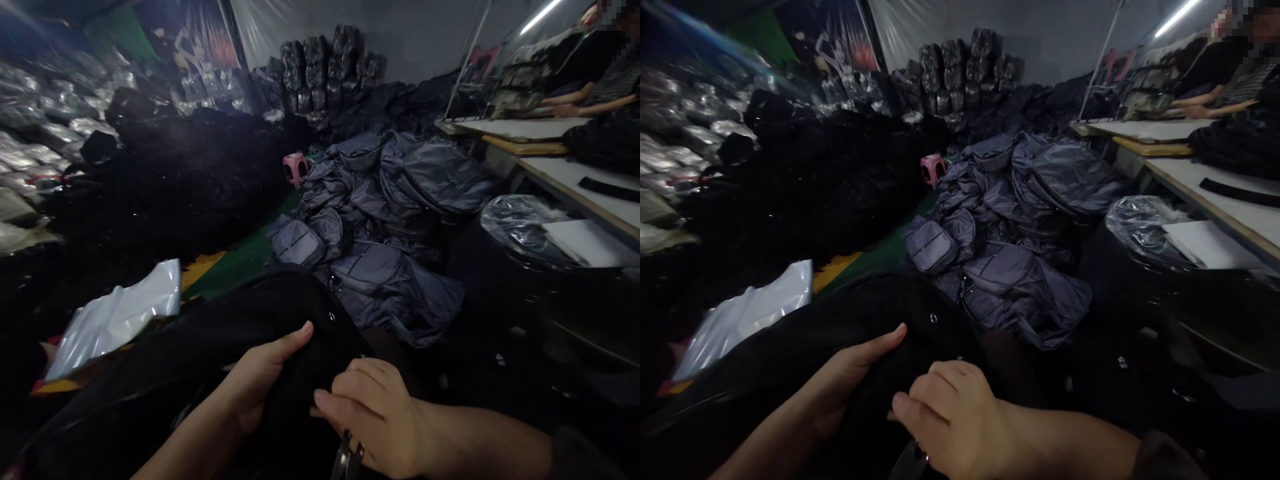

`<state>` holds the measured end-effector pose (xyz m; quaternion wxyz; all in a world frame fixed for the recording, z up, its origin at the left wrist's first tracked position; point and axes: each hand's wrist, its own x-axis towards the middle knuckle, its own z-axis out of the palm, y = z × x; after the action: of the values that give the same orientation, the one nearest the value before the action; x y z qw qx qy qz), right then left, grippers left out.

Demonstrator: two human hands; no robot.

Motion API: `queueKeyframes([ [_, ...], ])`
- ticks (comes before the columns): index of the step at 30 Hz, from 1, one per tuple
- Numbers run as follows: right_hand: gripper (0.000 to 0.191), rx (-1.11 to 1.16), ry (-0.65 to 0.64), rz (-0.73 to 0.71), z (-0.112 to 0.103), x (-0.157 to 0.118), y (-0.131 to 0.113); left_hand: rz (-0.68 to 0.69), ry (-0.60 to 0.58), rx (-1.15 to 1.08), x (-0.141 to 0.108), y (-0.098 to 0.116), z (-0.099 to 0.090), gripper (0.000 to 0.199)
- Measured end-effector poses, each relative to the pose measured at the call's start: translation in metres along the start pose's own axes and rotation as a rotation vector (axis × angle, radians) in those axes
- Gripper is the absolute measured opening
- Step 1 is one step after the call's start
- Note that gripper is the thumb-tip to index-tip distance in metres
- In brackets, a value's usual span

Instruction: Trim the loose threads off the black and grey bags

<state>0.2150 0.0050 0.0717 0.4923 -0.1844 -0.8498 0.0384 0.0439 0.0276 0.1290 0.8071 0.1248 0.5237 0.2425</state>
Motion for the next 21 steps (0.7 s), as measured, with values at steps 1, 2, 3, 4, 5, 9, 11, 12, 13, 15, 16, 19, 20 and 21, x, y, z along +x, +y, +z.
queueKeyframes([
  [1, 0.015, 0.097, -0.015, 0.06, -0.004, 0.003, 0.002, -0.012, 0.001, 0.017, -0.002, 0.002, -0.003, 0.044],
  [2, 0.013, 0.199, -0.016, 0.151, -0.008, 0.006, 0.005, -0.015, 0.019, 0.032, -0.004, 0.005, -0.005, 0.044],
  [3, 0.012, 0.29, 0.007, 0.268, -0.012, 0.007, 0.011, -0.006, 0.053, 0.041, -0.008, 0.008, -0.007, 0.043],
  [4, 0.012, 0.354, 0.053, 0.405, -0.016, 0.006, 0.017, 0.015, 0.1, 0.047, -0.013, 0.012, -0.009, 0.042],
  [5, 0.012, 0.389, 0.098, 0.551, -0.019, 0.004, 0.025, 0.043, 0.158, 0.056, -0.018, 0.016, -0.011, 0.04],
  [9, 0.038, 0.466, -0.002, 0.86, -0.018, -0.013, 0.05, 0.154, 0.377, 0.144, -0.038, 0.031, -0.01, 0.038],
  [11, 0.05, 0.522, -0.158, 0.822, -0.012, -0.018, 0.05, 0.199, 0.458, 0.225, -0.044, 0.037, -0.009, 0.039],
  [12, 0.051, 0.529, -0.209, 0.799, -0.008, -0.018, 0.048, 0.22, 0.486, 0.274, -0.045, 0.038, -0.009, 0.039],
  [13, 0.049, 0.527, -0.243, 0.784, -0.005, -0.017, 0.044, 0.237, 0.508, 0.329, -0.046, 0.04, -0.01, 0.039],
  [15, 0.04, 0.507, -0.272, 0.778, 0.002, -0.015, 0.037, 0.291, 0.513, 0.445, -0.044, 0.044, -0.012, 0.039],
  [16, 0.035, 0.499, -0.277, 0.782, 0.006, -0.014, 0.034, 0.341, 0.495, 0.517, -0.043, 0.047, -0.014, 0.039],
  [19, 0.02, 0.531, -0.274, 0.795, 0.018, -0.013, 0.029, 0.52, 0.467, 0.86, -0.035, 0.062, -0.018, 0.042],
  [20, 0.017, 0.56, -0.256, 0.806, 0.022, -0.012, 0.029, 0.573, 0.486, 0.991, -0.033, 0.07, -0.019, 0.043],
  [21, 0.016, 0.599, -0.227, 0.821, 0.026, -0.012, 0.029, 0.642, 0.516, 1.089, -0.031, 0.078, -0.018, 0.044],
])
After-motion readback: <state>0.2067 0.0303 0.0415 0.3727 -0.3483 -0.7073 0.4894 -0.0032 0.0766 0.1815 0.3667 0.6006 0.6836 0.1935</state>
